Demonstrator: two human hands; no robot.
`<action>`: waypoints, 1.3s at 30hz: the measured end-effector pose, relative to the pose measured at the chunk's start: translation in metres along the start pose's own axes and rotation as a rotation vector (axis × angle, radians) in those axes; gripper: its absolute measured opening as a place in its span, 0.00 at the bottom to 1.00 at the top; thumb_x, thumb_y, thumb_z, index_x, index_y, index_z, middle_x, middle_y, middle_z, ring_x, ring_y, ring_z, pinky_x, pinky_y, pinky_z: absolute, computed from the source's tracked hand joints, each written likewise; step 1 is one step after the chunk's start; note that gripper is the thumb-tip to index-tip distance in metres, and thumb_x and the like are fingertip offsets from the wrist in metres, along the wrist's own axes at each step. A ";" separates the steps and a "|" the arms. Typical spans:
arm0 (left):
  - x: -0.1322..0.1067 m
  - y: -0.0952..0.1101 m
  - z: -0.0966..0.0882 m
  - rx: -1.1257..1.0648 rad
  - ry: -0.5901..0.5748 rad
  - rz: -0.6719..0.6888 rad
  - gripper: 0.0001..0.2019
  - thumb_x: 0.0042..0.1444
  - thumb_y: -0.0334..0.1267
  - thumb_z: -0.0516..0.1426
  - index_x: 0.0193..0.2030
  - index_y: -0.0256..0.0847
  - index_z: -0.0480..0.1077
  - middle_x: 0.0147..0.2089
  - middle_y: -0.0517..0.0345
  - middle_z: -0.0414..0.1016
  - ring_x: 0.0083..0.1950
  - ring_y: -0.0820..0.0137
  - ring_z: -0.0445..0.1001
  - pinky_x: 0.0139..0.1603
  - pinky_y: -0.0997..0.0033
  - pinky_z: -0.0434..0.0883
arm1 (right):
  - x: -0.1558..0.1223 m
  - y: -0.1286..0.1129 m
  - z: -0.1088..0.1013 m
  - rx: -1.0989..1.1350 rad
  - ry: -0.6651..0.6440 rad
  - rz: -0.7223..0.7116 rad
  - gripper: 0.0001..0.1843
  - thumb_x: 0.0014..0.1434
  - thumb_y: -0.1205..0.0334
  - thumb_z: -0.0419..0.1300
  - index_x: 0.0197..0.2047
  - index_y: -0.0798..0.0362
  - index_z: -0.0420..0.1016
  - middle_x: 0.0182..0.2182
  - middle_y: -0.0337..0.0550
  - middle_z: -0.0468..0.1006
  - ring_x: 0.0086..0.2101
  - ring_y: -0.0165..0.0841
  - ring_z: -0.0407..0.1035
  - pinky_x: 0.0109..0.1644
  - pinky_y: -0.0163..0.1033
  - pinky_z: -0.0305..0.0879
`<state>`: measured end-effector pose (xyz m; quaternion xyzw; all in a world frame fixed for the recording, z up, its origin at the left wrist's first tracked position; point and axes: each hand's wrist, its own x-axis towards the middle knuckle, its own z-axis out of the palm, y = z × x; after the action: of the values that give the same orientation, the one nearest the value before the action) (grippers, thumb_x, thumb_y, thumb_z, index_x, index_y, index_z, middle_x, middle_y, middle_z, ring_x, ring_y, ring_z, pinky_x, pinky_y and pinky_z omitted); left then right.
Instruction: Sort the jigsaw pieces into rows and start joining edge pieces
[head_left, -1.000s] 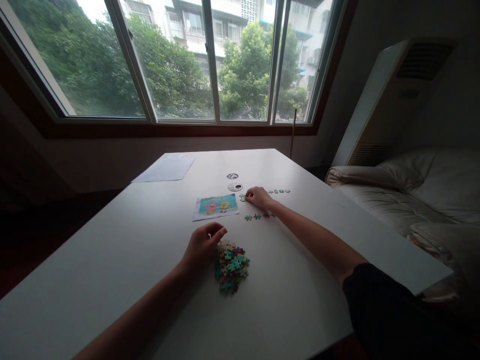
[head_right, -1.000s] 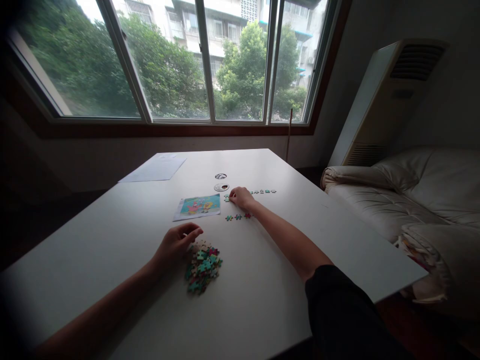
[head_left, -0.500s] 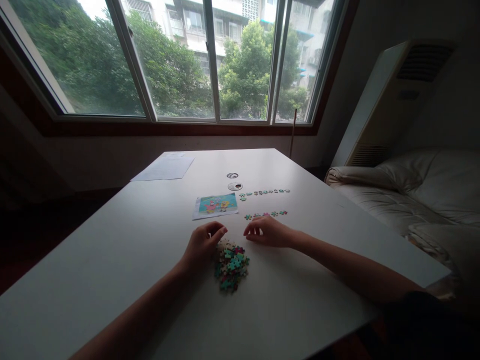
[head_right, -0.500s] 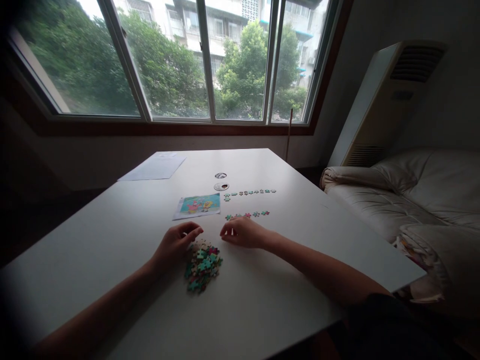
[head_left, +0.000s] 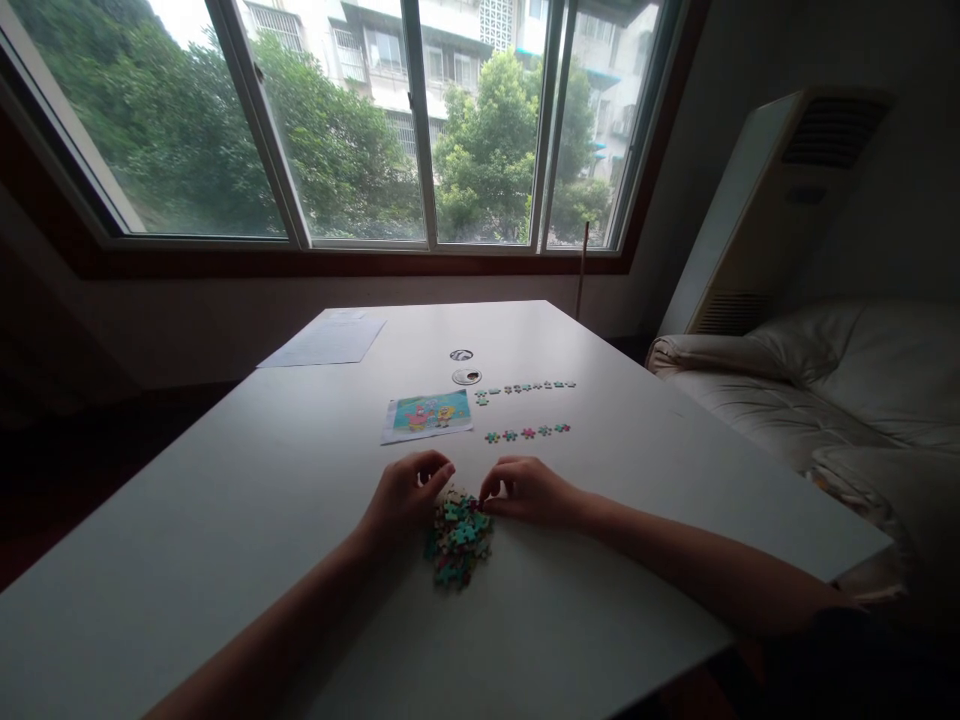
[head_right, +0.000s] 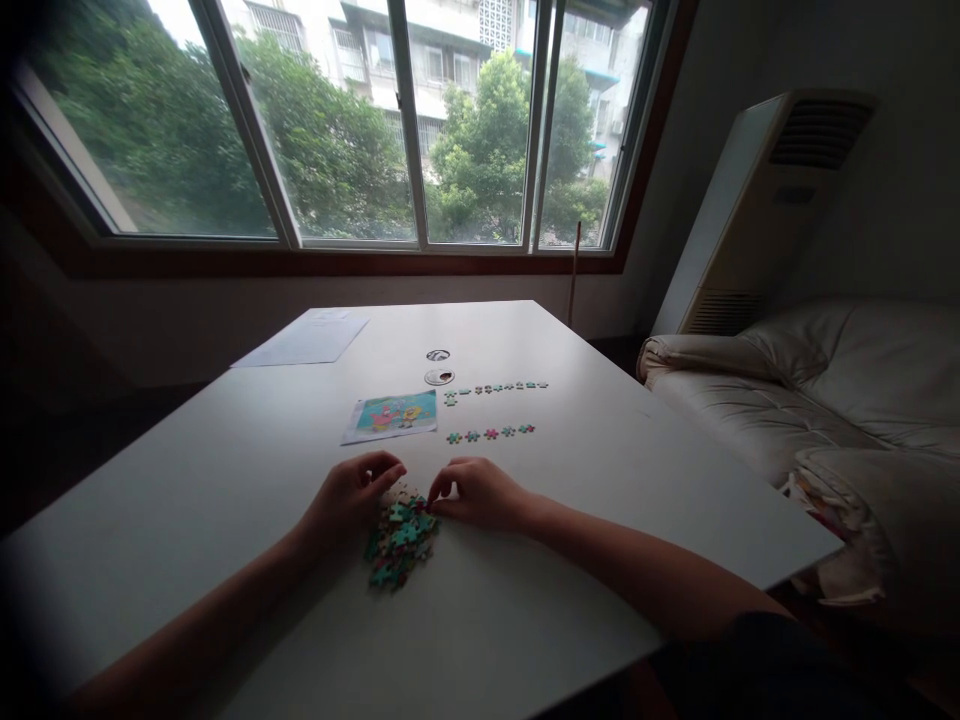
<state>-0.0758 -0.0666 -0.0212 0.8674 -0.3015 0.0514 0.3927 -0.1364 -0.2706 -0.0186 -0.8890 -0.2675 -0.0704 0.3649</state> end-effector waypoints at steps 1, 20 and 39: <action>0.000 0.003 -0.001 0.007 -0.005 0.019 0.11 0.52 0.41 0.51 0.28 0.38 0.71 0.23 0.60 0.69 0.26 0.72 0.64 0.27 0.75 0.61 | 0.000 0.000 0.000 0.017 0.012 0.012 0.06 0.50 0.62 0.60 0.31 0.54 0.74 0.26 0.39 0.70 0.25 0.23 0.62 0.29 0.28 0.60; -0.007 0.035 -0.001 -0.133 -0.049 0.034 0.11 0.52 0.41 0.54 0.27 0.36 0.69 0.23 0.61 0.66 0.24 0.75 0.60 0.24 0.76 0.59 | -0.002 -0.006 -0.008 0.002 0.288 -0.014 0.05 0.52 0.61 0.58 0.32 0.54 0.70 0.26 0.38 0.72 0.25 0.24 0.63 0.30 0.31 0.60; -0.007 0.038 0.001 -0.373 -0.082 -0.087 0.13 0.50 0.44 0.54 0.28 0.35 0.70 0.23 0.61 0.67 0.23 0.76 0.60 0.22 0.78 0.58 | -0.002 -0.001 -0.007 -0.104 0.391 -0.124 0.06 0.56 0.61 0.55 0.33 0.53 0.72 0.28 0.40 0.73 0.26 0.25 0.64 0.32 0.33 0.63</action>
<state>-0.1034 -0.0838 0.0006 0.7932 -0.2836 -0.0577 0.5357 -0.1385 -0.2758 -0.0132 -0.8579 -0.2419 -0.2774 0.3586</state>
